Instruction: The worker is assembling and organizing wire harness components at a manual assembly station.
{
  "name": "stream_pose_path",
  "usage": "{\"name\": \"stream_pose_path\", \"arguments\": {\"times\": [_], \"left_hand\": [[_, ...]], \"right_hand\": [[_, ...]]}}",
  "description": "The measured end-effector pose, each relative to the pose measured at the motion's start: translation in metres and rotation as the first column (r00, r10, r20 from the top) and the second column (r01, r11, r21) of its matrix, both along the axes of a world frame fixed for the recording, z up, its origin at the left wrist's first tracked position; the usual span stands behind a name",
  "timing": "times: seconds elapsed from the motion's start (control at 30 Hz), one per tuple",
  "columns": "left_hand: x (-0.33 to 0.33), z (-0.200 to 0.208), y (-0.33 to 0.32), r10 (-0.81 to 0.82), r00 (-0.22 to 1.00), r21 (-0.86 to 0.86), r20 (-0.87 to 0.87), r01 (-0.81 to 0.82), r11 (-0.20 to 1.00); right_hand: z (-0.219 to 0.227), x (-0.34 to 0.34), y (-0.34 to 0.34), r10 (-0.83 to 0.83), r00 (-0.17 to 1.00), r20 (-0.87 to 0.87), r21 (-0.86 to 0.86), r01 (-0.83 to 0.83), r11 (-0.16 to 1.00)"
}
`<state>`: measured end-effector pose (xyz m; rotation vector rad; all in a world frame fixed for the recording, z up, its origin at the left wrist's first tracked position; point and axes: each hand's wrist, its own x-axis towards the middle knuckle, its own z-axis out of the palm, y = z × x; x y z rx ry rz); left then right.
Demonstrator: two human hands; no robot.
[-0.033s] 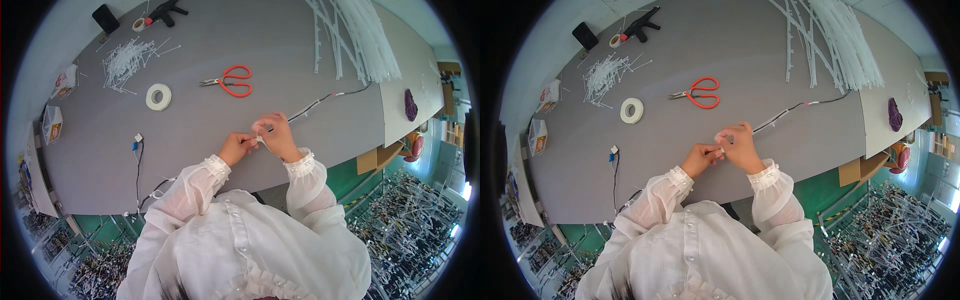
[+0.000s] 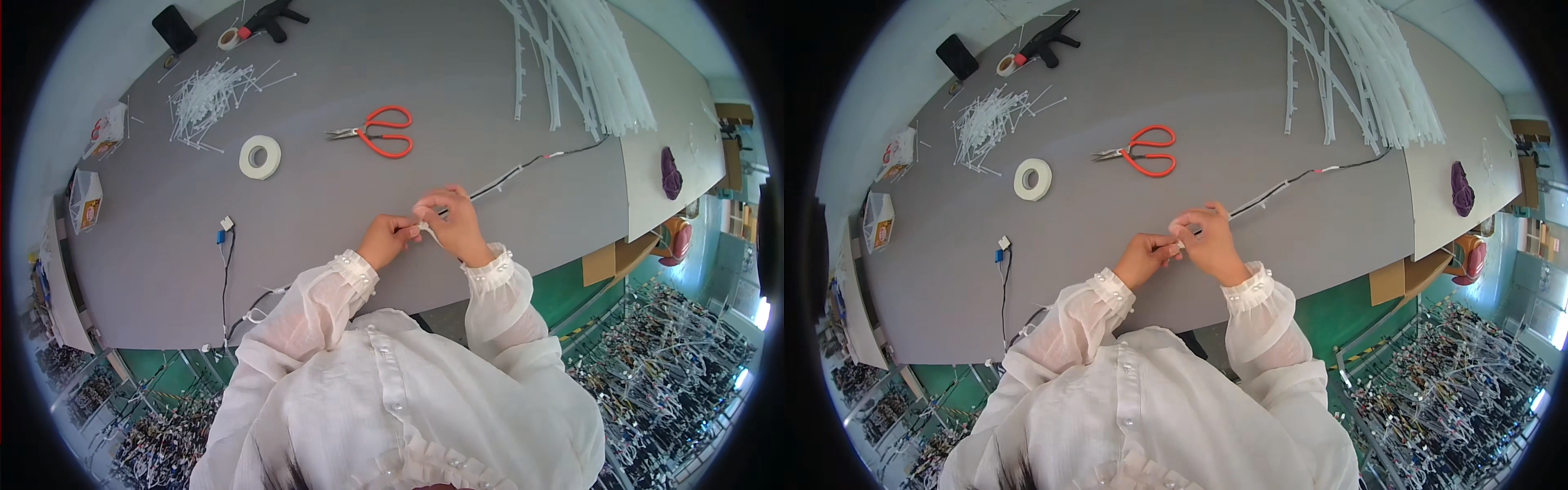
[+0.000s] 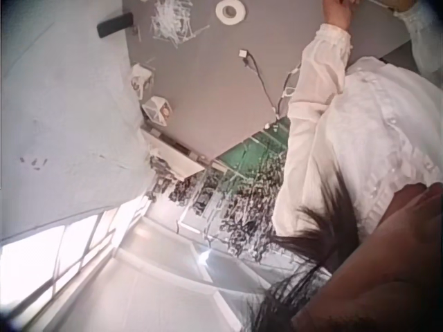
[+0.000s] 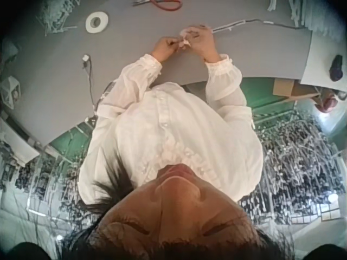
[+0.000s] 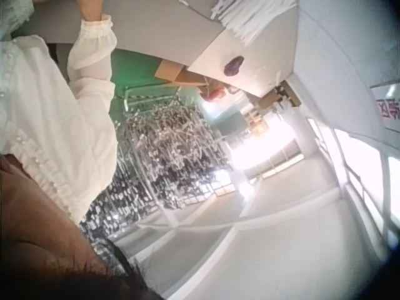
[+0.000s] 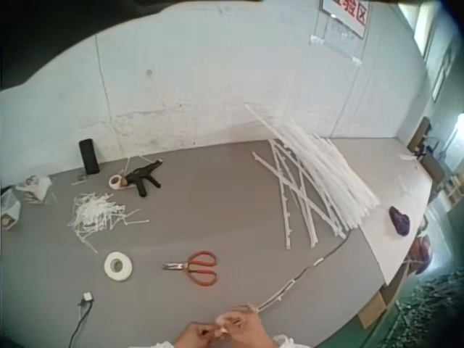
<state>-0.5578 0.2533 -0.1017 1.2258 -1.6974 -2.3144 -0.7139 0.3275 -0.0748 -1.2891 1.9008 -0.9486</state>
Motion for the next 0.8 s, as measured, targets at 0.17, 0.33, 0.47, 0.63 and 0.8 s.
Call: {"name": "stream_pose_path", "arguments": {"times": [0.17,0.33,0.47,0.63,0.8], "left_hand": [[-0.001,-0.015,-0.006,-0.169,0.982,-0.069,0.084,0.175,0.982],[-0.006,-0.015,-0.009,-0.253,0.965,-0.047,0.063,0.256,0.966],[-0.006,-0.001,-0.01,-0.243,0.97,0.044,-0.002,0.243,0.969],[-0.004,0.0,-0.013,-0.247,0.969,0.067,-0.015,0.247,0.967],[-0.007,0.005,-0.024,-0.166,0.982,0.323,0.093,0.128,0.938]], "right_hand": [[0.001,0.005,0.023,0.019,0.962,0.273,-0.099,0.009,0.995],[0.015,-0.008,0.02,0.026,0.974,0.225,-0.116,0.0,0.993],[0.011,-0.014,0.018,0.077,0.997,0.024,-0.107,-0.074,0.992],[0.005,-0.009,0.011,0.102,0.986,-0.132,-0.16,-0.123,0.979],[0.014,0.002,0.019,0.187,0.971,-0.147,-0.285,-0.222,0.932]]}}
